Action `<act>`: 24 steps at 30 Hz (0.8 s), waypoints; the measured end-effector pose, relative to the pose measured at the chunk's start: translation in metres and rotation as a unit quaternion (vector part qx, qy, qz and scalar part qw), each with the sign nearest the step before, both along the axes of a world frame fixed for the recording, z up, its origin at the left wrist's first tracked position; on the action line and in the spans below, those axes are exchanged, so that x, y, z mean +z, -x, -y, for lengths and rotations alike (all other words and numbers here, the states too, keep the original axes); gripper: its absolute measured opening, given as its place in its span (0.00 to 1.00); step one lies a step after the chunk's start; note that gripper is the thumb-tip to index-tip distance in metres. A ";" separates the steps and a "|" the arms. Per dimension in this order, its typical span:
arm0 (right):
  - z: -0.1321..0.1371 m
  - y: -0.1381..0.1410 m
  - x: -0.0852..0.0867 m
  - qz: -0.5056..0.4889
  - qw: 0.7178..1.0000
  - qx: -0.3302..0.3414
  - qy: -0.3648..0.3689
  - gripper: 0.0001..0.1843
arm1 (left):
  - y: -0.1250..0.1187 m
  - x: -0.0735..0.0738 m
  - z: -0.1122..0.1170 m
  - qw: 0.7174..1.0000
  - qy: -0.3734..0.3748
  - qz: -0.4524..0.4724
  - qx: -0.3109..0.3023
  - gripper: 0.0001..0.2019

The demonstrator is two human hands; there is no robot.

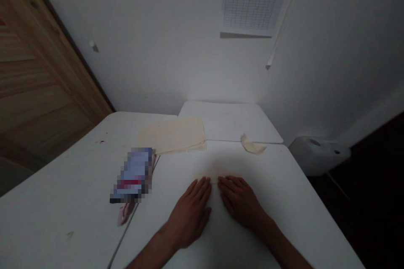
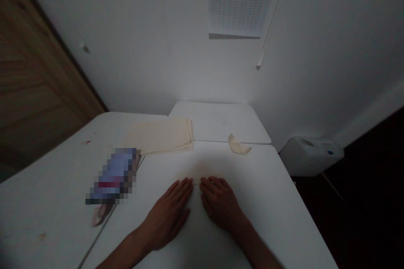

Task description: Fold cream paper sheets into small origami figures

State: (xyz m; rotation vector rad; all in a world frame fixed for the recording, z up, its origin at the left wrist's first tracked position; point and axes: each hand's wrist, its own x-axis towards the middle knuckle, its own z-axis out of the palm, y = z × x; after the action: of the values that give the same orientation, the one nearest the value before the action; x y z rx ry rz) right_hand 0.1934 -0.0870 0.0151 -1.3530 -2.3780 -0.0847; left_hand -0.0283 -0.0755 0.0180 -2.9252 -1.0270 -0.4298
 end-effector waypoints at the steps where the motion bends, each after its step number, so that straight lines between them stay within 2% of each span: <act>1: 0.000 0.000 0.000 -0.001 1.000 0.002 0.004 0.17 | -0.003 -0.001 -0.002 1.000 0.010 0.005 -0.005 0.29; 7: 0.001 -0.001 0.000 0.006 1.000 -0.022 0.017 0.17 | -0.011 -0.008 -0.007 0.999 0.040 0.015 0.003 0.31; 12: 0.004 -0.005 0.001 0.012 0.998 -0.057 0.006 0.16 | -0.013 -0.006 -0.005 0.999 0.038 0.010 0.014 0.30; 24: 0.017 -0.042 -0.004 0.048 0.988 -0.143 0.029 0.20 | -0.015 -0.001 -0.005 0.997 0.068 -0.007 0.030 0.29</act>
State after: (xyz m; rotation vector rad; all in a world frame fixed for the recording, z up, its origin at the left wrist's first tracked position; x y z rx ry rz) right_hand 0.2357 -0.1044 0.0113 -1.7466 -2.2619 -0.1645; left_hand -0.0137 -0.0707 0.0170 -2.9994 -1.1857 -0.3488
